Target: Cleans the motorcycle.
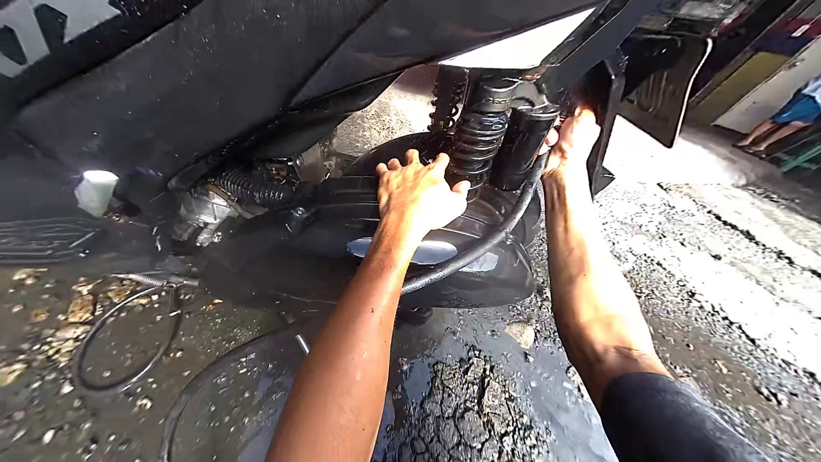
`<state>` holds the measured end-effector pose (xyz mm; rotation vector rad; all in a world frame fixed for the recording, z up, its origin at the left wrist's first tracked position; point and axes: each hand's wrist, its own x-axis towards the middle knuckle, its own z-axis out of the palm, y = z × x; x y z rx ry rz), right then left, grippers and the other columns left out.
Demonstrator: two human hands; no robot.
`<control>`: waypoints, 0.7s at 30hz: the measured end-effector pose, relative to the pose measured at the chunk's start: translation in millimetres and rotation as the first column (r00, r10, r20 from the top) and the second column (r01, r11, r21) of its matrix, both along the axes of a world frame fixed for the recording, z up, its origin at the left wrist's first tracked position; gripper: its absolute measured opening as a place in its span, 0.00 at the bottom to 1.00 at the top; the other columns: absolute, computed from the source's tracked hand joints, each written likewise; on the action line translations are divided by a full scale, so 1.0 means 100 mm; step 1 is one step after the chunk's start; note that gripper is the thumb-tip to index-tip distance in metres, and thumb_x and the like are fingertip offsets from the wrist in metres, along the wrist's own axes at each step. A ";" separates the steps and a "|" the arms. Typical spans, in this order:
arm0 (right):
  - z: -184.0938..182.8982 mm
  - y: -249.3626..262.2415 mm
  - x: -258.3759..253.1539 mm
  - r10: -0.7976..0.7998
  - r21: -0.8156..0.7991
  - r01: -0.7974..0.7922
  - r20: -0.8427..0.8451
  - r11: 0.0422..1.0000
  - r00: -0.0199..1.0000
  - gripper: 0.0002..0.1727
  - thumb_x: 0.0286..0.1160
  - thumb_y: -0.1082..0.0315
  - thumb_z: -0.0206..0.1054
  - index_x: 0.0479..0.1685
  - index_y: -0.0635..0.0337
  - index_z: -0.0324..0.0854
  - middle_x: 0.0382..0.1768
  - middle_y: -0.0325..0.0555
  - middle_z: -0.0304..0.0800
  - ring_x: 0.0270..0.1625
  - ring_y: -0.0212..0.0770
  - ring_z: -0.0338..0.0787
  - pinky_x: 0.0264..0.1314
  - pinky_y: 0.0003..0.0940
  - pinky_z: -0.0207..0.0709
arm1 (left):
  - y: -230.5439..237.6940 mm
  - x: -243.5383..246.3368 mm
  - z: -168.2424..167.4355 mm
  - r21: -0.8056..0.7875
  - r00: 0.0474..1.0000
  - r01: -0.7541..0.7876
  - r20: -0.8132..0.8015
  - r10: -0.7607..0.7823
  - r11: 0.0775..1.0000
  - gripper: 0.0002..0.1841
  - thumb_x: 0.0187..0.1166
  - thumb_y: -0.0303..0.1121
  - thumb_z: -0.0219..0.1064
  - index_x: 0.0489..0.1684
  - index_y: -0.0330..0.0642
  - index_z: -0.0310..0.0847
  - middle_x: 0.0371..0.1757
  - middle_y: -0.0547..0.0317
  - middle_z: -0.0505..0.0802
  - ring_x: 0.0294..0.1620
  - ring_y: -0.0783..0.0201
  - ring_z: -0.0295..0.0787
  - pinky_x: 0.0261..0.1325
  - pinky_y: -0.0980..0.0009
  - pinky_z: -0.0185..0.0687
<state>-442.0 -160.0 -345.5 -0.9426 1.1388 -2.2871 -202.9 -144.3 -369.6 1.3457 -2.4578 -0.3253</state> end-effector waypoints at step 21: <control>-0.35 0.09 -0.12 0.231 -0.273 -0.189 0.131 0.943 0.964 0.31 0.94 0.61 0.26 0.15 0.49 0.61 0.02 0.34 0.62 0.02 0.31 0.63 0.06 0.27 0.63 | 0.02 0.00 -0.02 -0.039 0.998 -0.030 0.053 0.032 0.999 0.28 0.85 0.61 0.52 0.75 0.59 0.78 0.74 0.41 0.82 0.73 0.39 0.78 0.69 0.38 0.67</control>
